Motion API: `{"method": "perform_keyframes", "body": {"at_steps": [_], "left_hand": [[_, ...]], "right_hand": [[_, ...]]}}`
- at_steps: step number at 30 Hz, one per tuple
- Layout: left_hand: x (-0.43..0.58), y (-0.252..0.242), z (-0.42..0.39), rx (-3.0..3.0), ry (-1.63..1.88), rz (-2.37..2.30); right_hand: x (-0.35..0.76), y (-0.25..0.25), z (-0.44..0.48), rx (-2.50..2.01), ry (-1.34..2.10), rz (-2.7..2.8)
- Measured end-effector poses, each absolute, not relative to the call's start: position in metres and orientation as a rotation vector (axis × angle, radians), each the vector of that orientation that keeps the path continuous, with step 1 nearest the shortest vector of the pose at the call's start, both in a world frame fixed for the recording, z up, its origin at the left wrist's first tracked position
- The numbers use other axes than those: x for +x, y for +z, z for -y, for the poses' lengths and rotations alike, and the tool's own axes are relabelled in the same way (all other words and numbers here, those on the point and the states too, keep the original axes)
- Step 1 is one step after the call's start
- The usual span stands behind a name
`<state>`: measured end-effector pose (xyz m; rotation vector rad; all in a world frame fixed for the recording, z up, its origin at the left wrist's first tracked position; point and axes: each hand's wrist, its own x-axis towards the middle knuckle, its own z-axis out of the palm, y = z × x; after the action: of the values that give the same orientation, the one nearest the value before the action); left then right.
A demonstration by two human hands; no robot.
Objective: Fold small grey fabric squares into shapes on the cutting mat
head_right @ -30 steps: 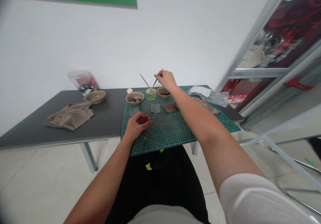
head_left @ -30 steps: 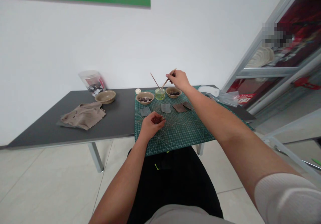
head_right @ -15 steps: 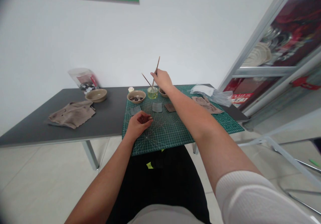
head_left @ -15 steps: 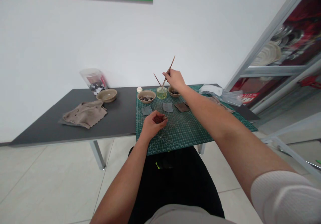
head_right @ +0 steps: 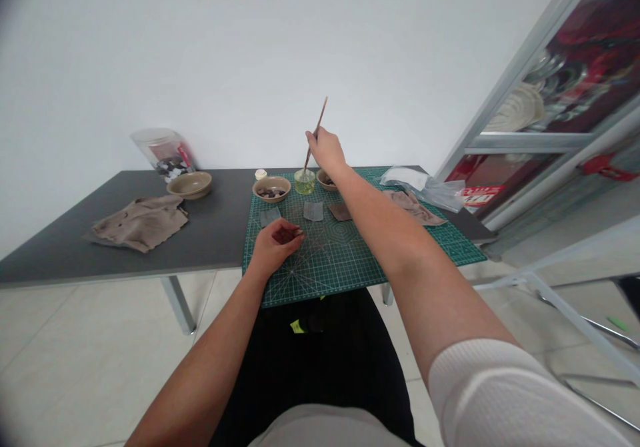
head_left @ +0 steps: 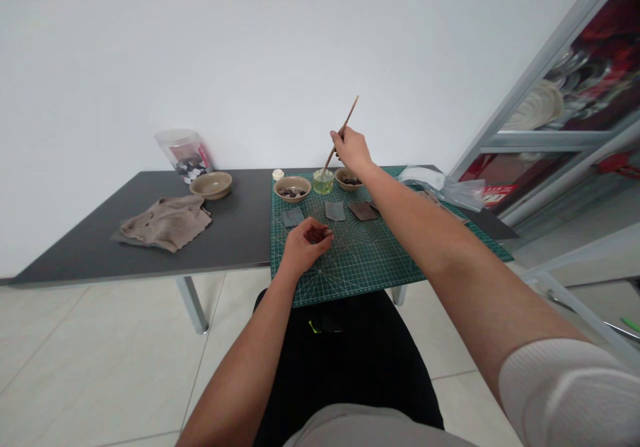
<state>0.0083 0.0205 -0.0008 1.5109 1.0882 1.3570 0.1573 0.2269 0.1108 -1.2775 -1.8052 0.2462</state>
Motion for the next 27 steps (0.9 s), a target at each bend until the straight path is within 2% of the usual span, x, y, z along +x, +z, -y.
{"method": "perform_keyframes", "body": {"at_steps": [6, 27], "left_hand": [[0.008, -0.002, -0.021, 1.492, 1.347, -1.055], [0.007, -0.002, -0.022, 1.493, 1.325, -1.053]], "right_hand": [[0.154, 0.099, -0.237, -1.411, 0.524, 1.874], [0.153, 0.071, -0.254, -1.417, 0.766, 1.853]]}}
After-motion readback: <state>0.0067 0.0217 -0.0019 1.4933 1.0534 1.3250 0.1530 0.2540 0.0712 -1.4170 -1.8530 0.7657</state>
